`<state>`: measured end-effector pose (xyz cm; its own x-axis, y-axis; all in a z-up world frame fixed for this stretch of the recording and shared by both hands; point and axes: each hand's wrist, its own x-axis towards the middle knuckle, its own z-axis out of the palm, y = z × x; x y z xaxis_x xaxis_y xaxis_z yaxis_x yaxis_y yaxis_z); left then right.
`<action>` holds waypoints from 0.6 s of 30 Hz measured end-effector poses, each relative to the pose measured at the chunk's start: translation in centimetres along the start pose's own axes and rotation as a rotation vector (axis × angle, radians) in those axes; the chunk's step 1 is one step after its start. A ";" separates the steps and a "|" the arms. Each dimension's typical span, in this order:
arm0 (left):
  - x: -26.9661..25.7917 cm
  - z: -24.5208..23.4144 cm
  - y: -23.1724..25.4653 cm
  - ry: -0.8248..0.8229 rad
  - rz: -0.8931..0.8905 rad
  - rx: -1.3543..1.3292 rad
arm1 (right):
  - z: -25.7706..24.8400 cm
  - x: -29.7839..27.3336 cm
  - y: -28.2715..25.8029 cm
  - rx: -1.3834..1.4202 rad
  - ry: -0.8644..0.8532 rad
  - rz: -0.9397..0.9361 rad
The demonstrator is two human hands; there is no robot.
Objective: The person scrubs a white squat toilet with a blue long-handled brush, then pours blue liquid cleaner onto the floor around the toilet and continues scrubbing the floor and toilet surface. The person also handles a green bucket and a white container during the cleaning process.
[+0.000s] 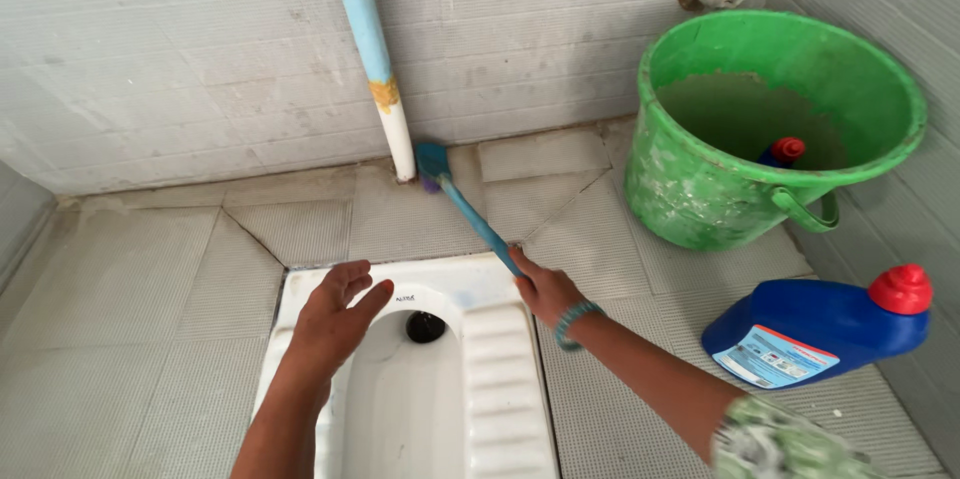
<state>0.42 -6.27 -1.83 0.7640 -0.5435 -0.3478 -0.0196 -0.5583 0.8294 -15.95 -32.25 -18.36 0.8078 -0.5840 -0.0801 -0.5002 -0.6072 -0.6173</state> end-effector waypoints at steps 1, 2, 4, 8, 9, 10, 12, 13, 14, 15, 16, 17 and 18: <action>-0.1 -0.2 0.0 -0.002 -0.009 -0.009 | -0.1 -0.6 0.3 -0.030 -0.033 0.038; 0.0 -0.3 0.1 -0.005 -0.015 -0.018 | -0.3 -0.7 0.5 -0.060 -0.062 0.077; 0.2 -0.3 0.1 -0.010 -0.022 -0.034 | -0.7 0.0 0.6 -0.069 -0.043 0.049; 0.3 -0.1 0.0 -0.015 -0.045 -0.055 | -1.0 1.4 0.1 0.006 -0.021 0.081; 0.4 -0.1 -0.1 -0.014 -0.056 -0.059 | -1.1 1.3 0.1 0.021 -0.020 0.048; 0.5 0.0 -0.2 -0.012 -0.065 -0.044 | -1.2 1.1 0.2 0.036 -0.020 0.012; 0.5 -0.1 -0.5 -0.003 -0.088 -0.014 | -1.2 0.0 0.5 0.053 -0.029 0.006; 0.4 -0.4 -0.8 -0.005 -0.074 -0.032 | -1.2 -0.2 0.6 0.054 -0.038 0.037; 0.5 -0.5 -0.9 -0.010 -0.057 -0.051 | -1.4 -0.2 0.7 0.053 -0.042 0.071; 0.5 -0.4 -0.9 -0.015 -0.039 -0.071 | -1.5 -0.1 0.8 0.023 -0.046 0.060; 0.6 -0.4 -0.9 -0.012 -0.062 -0.059 | -1.5 0.1 0.8 -0.004 -0.049 0.055; 0.6 -0.4 -0.9 -0.009 -0.084 -0.047 | -1.4 0.5 0.5 -0.032 -0.052 0.049; 0.7 -0.2 -0.8 -0.009 -0.104 -0.034 | -1.3 0.8 0.3 -0.002 -0.037 0.063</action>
<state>1.14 -6.09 -2.63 0.7551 -0.4893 -0.4364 0.0814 -0.5905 0.8029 -15.85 -33.62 -17.57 0.7856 -0.6010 -0.1474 -0.5511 -0.5711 -0.6084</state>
